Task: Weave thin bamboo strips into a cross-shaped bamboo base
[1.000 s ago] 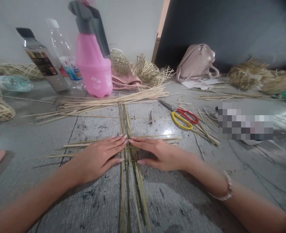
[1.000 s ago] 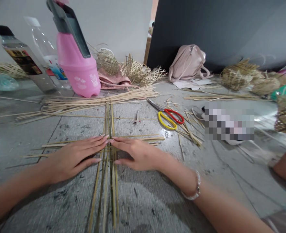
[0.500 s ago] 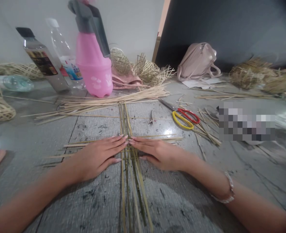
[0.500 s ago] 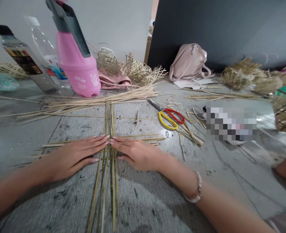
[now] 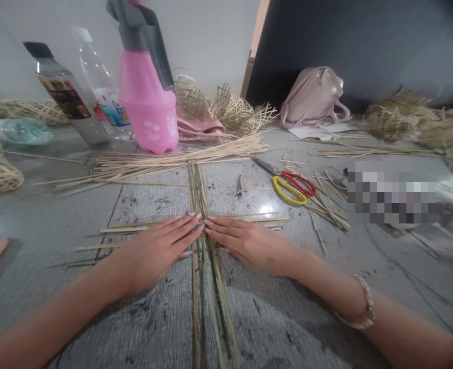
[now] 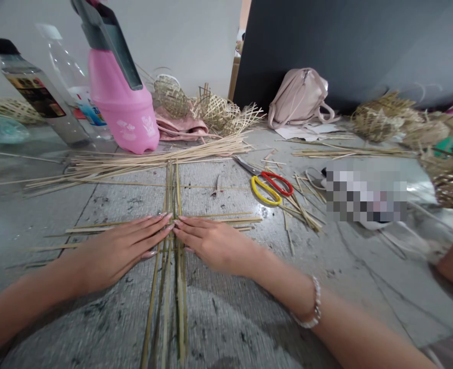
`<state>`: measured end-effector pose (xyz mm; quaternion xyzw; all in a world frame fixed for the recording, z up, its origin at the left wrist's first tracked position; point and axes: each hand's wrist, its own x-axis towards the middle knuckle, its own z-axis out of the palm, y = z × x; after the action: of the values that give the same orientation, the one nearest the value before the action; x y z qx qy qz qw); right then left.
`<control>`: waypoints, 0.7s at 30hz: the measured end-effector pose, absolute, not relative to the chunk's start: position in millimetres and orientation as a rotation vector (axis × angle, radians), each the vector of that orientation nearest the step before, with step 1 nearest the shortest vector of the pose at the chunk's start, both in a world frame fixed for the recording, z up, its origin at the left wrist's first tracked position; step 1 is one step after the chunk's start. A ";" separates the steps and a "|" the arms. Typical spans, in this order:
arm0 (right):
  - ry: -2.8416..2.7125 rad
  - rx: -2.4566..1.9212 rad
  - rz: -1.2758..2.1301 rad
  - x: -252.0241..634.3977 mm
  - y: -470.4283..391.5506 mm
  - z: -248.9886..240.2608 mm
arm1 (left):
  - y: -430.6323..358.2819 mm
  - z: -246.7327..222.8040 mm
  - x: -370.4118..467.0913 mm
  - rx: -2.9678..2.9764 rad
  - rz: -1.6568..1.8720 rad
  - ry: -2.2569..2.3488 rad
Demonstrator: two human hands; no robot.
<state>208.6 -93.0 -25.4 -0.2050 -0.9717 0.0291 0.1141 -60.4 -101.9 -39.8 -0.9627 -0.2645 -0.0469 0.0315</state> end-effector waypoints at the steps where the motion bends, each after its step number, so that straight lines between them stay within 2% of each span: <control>1: -2.851 -0.599 0.079 208.7 -92.7 -26.0 | -102.0 -40.1 -60.4 -2.962 -0.136 -0.811; 21: -2.804 -0.551 0.076 207.0 -92.2 -31.8 | -102.6 -45.4 -60.9 -2.978 -0.180 -0.826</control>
<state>207.0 -92.2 -31.8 -0.1907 -0.9711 0.0263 0.1410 -60.9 -102.6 -45.4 -0.9617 -0.2668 -0.0580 0.0230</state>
